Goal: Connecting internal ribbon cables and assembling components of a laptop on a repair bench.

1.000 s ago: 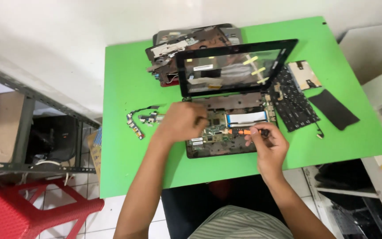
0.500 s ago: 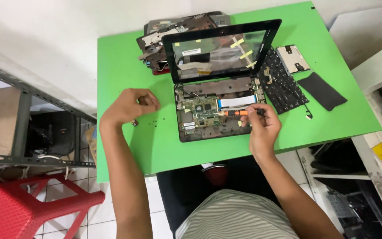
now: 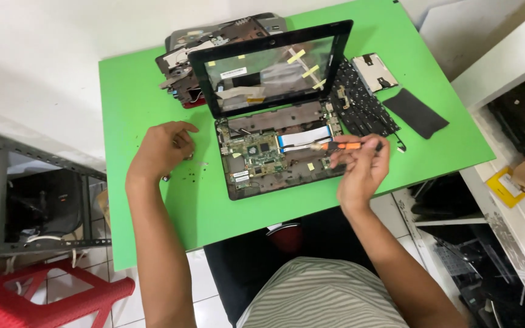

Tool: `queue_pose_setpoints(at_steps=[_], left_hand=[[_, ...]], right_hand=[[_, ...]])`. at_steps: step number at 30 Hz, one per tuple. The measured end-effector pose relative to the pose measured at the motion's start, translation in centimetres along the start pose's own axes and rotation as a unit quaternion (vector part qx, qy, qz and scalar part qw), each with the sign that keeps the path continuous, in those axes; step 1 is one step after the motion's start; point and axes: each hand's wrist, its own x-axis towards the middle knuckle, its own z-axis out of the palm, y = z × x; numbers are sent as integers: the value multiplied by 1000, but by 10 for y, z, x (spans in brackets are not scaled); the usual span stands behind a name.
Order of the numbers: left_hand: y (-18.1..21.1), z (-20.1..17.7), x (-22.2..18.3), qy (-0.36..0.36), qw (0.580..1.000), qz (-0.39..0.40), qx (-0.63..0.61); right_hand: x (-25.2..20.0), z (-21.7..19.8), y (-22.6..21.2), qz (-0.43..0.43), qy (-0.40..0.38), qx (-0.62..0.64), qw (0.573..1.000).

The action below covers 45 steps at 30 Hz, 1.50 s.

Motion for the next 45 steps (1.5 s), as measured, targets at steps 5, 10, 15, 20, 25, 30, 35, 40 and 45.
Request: queue_pose_setpoints(at_steps=[5,10,15,20,25,30,35,40,45], left_hand=[[5,-1,8,37,999,17,10],[18,8,10,77,993,93,15],[41,12,9,104,982,158,-6],[45,19,12,107,977,181,-16],[38,22,16,123,975,184,-8],[46,28,16,112,971,211,-18],[49,34,17,99,971,219,-9],[50,31,16,90,974,208,-12],[51,30,16,98,971,219,-14]], right_hand=[[45,-40,7,-50,31,-34,998],[53,-51,15,-25,68,-23,997],[46,-34,6,-3,15,-57,998],[44,-31,2,-14,-1,-88,996],[43,-33,6,-26,-11,-97,995],[41,-37,10,-62,-33,-129,989],[41,-40,11,-76,-31,-131,988],[39,-40,11,-87,-27,-140,986],[35,-37,10,-119,-55,-179,975]])
